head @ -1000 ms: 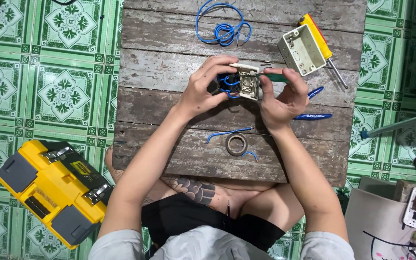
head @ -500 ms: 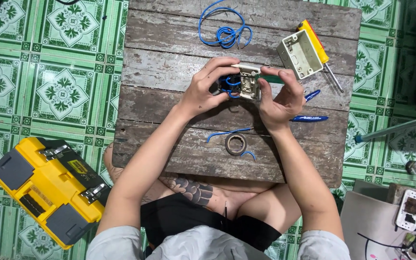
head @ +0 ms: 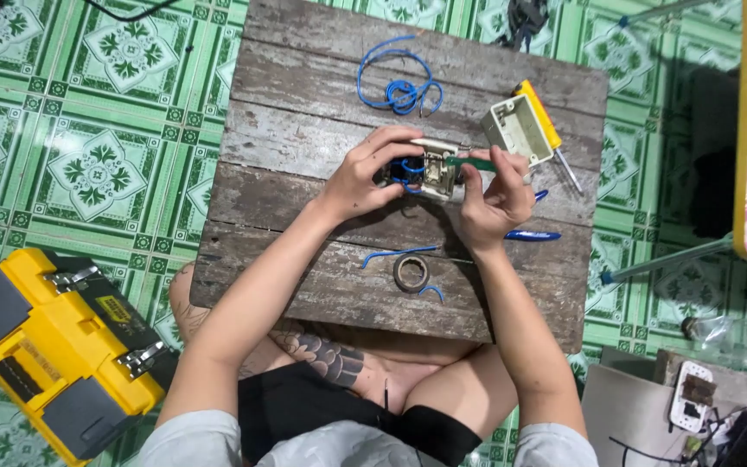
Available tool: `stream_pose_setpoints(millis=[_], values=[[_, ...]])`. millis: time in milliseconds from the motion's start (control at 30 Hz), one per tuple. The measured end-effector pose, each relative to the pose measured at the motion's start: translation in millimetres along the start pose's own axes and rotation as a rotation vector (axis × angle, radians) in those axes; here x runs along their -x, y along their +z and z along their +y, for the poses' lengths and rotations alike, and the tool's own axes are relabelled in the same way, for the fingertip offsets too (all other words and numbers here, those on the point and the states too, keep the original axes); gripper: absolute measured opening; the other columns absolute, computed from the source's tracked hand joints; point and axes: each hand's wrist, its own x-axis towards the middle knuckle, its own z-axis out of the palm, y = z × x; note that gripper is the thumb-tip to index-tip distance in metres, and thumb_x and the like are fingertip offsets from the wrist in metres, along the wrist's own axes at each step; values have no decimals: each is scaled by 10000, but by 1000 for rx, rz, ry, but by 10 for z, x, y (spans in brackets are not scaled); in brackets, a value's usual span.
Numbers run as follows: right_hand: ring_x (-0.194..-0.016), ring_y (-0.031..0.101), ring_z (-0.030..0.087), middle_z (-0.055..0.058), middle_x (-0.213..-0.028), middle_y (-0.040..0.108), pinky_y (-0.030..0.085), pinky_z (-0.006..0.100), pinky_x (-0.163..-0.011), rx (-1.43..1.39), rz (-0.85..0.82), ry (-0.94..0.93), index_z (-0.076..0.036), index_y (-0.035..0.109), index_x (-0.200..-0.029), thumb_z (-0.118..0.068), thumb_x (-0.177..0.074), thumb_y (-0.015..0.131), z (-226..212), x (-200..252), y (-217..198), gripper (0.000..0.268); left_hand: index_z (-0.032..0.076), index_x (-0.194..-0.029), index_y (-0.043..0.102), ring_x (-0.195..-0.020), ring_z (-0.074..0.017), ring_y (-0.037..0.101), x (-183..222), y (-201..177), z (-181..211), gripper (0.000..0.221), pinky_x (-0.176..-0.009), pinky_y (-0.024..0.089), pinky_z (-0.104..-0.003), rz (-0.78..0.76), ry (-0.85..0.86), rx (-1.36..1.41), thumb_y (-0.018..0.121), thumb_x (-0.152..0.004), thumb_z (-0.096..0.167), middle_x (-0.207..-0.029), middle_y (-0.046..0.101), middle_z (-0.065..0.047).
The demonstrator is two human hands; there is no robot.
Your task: The person sits on the floor and uses a screwdriver to disassemble an electrical switch, then uses a multimeter to test the internal components. They continue to manipulate the switch parts and wires while testing.
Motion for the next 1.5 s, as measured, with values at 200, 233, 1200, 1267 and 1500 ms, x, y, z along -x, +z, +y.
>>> stream_pose_setpoints(millis=[200, 233, 1200, 1267, 1500], values=[[-894, 737, 382, 276, -1023, 693, 617, 479, -781, -60, -40, 46, 49, 622, -1337, 113, -931, 721, -104, -66, 40, 424, 19, -1201, 710, -1202, -409, 638, 36, 5, -38, 456, -1061, 493, -528, 0, 7, -1, 790, -762, -71, -1260, 673, -159], [-894, 737, 382, 276, -1023, 693, 617, 479, -781, -63, -44, 47, 49, 622, -1337, 113, -931, 721, -128, -80, 54, 424, 19, -1201, 710, -1202, -409, 638, 37, 0, -35, 456, -1061, 493, -528, 5, 5, -3, 790, -762, -71, -1260, 673, -159], [-844, 748, 409, 273, -1022, 665, 628, 513, -729, 23, 4, 36, 64, 619, -1268, 114, -962, 718, 36, 12, -78, 325, 36, -1228, 681, -1258, -392, 608, 91, 52, -159, 384, -1083, 493, -524, -40, 42, -22, 788, -861, 57, -1296, 645, -144], [-848, 745, 422, 280, -1023, 659, 629, 525, -723, 19, 12, 39, 74, 618, -1258, 110, -961, 722, 63, 17, -75, 317, 38, -1232, 679, -1259, -393, 607, 98, 63, -196, 386, -1082, 493, -524, -38, 45, -24, 783, -860, 55, -1296, 644, -144], [-871, 737, 380, 251, -1002, 640, 632, 460, -645, 35, 42, 67, 86, 631, -1234, 106, -959, 746, 80, 30, -88, 299, 46, -1234, 678, -1263, -379, 609, 94, 48, -142, 403, -1071, 505, -507, -33, 29, -43, 806, -853, 80, -1294, 651, -128]])
